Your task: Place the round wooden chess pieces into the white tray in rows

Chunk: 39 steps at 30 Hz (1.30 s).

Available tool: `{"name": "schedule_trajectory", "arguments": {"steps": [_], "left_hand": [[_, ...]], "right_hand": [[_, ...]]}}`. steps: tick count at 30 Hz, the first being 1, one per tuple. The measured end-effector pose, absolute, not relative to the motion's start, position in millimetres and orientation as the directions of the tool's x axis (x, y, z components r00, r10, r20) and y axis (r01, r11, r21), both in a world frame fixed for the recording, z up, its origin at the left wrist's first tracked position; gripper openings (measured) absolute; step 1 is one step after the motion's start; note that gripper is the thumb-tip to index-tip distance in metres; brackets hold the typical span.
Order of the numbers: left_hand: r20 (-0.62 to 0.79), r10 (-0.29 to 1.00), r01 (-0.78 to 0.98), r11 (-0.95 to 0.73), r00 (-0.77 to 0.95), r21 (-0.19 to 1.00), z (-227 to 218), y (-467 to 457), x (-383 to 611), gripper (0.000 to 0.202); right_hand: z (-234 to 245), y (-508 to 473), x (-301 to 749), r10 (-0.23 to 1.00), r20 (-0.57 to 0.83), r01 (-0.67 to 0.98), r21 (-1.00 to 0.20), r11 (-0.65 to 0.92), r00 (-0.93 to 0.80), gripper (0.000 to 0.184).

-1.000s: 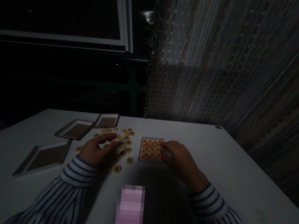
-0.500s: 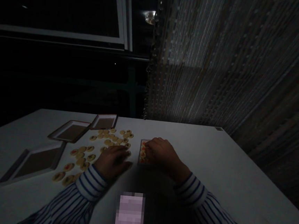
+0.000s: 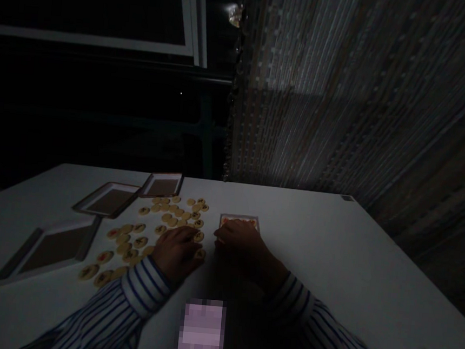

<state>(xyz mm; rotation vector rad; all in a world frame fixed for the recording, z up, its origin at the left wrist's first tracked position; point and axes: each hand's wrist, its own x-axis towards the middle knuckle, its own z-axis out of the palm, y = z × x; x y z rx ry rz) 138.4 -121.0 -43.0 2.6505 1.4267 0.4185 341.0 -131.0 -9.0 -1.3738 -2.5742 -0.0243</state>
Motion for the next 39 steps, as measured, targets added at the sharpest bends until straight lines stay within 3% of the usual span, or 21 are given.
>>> {"name": "schedule_trajectory", "arguments": {"steps": [6, 16, 24, 33, 39], "left_hand": [[0.234, 0.82, 0.793, -0.568, 0.522, 0.22, -46.4, -120.0, 137.5, 0.022], [0.362, 0.78, 0.725, -0.617, 0.511, 0.307, -43.4, -115.0, 134.5, 0.027], [0.446, 0.777, 0.686, -0.615, 0.444, 0.389, -38.7, -117.6, 136.1, 0.026], [0.441, 0.792, 0.68, -0.598, 0.422, 0.424, -32.8, -118.1, 140.3, 0.027], [0.442, 0.793, 0.669, -0.598, 0.419, 0.441, -26.3, -121.1, 151.6, 0.029]], "right_hand": [[-6.9, -132.0, 341.6, 0.812, 0.207, 0.815, -0.093, 0.572, -0.546, 0.018], [-1.6, -136.3, 347.1, 0.799, 0.289, 0.804, -0.137, 0.579, -0.527, 0.019], [5.8, -140.0, 346.3, 0.819, 0.266, 0.824, -0.128, 0.553, -0.508, 0.021], [13.2, -148.6, 351.3, 0.815, 0.289, 0.827, -0.112, 0.55, -0.503, 0.02], [9.7, -154.9, 361.3, 0.84, 0.316, 0.834, -0.2, 0.514, -0.442, 0.019]]}}
